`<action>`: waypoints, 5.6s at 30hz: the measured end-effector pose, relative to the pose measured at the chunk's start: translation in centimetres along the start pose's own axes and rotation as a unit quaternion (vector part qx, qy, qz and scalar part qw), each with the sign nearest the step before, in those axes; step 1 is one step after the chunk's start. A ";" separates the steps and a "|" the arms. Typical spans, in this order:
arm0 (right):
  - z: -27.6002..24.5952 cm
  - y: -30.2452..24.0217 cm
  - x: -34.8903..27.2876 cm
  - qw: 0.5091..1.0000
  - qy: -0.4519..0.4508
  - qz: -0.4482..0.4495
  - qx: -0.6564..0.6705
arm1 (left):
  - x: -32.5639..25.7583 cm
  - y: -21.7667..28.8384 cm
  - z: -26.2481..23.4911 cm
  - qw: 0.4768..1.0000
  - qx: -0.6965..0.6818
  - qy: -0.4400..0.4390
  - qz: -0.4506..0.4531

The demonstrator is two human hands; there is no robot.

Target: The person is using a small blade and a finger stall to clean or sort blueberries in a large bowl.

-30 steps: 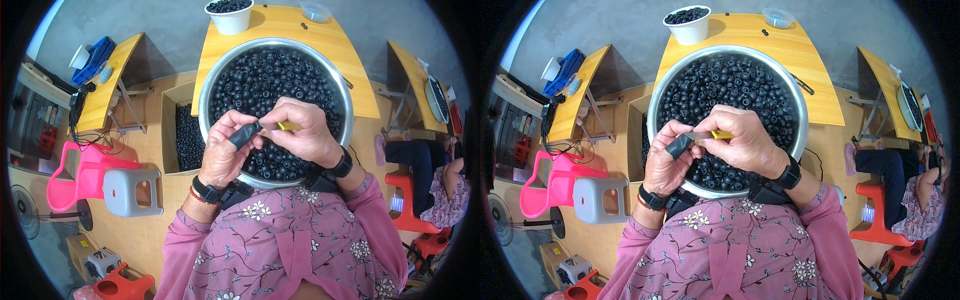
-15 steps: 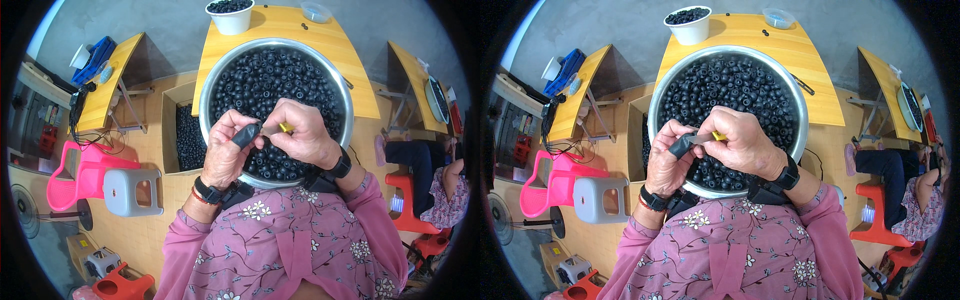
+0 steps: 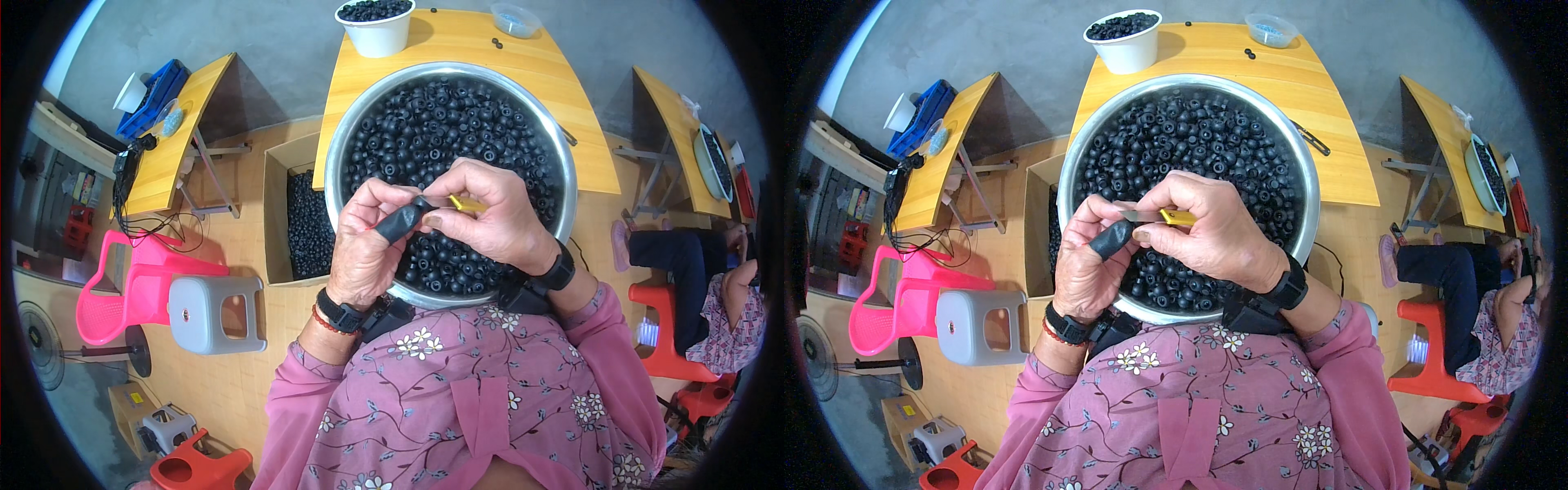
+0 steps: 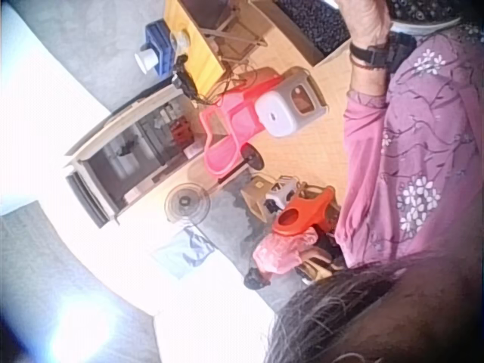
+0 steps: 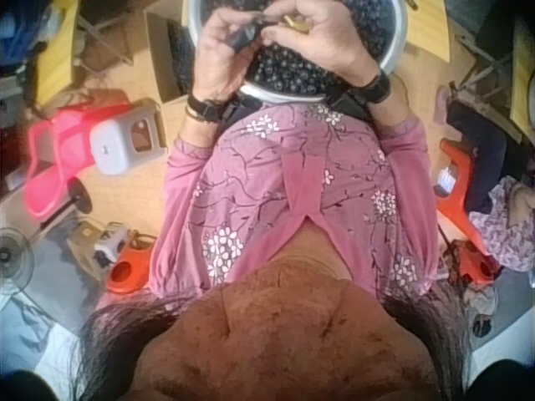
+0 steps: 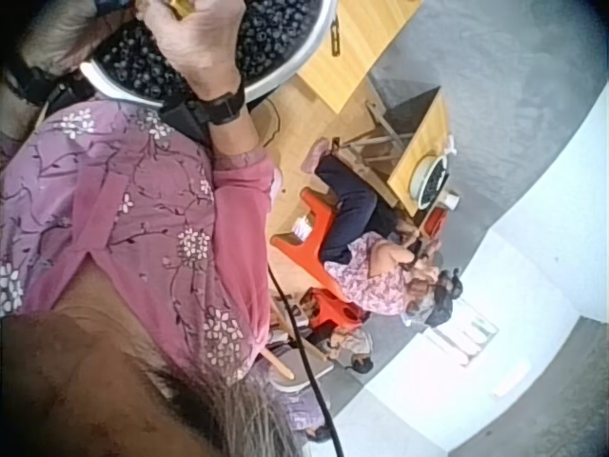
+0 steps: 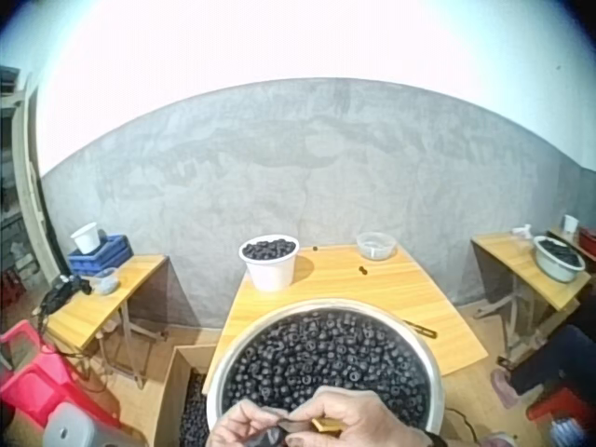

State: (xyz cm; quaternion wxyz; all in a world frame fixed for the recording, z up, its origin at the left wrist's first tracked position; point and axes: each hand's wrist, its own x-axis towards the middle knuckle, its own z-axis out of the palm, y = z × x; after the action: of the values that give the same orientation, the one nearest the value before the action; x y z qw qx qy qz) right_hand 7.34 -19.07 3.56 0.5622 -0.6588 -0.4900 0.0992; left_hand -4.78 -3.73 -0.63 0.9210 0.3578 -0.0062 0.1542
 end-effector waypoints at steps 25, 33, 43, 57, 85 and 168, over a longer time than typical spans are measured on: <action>-0.5 0.1 0.0 0.999 -0.033 -0.005 -0.029 | 0.2 0.4 -0.6 0.995 -0.092 -0.004 -0.024; -0.2 0.3 0.0 0.995 -0.027 -0.083 -0.055 | 0.1 0.3 -0.8 0.996 -0.092 -0.004 -0.024; 0.0 0.5 -0.1 0.994 -0.021 -0.082 -0.068 | 0.1 0.3 -1.0 0.995 -0.098 -0.006 -0.025; 0.0 0.7 -0.1 0.994 -0.018 -0.073 -0.077 | 0.1 0.3 -0.7 0.995 -0.091 0.009 -0.031; -0.3 0.3 0.2 0.995 0.014 0.007 -0.095 | 0.7 5.1 -8.1 0.792 0.311 0.402 0.337; -0.5 0.3 -0.3 0.999 -0.029 -0.030 0.015 | 0.2 0.4 0.0 0.996 -0.019 -0.033 -0.079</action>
State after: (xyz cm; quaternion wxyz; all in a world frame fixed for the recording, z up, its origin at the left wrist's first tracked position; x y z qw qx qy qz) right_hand 7.68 -19.55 3.39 0.5604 -0.6320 -0.5239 0.1093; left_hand -4.75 -3.37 -0.38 0.9362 0.3445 -0.0117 0.0692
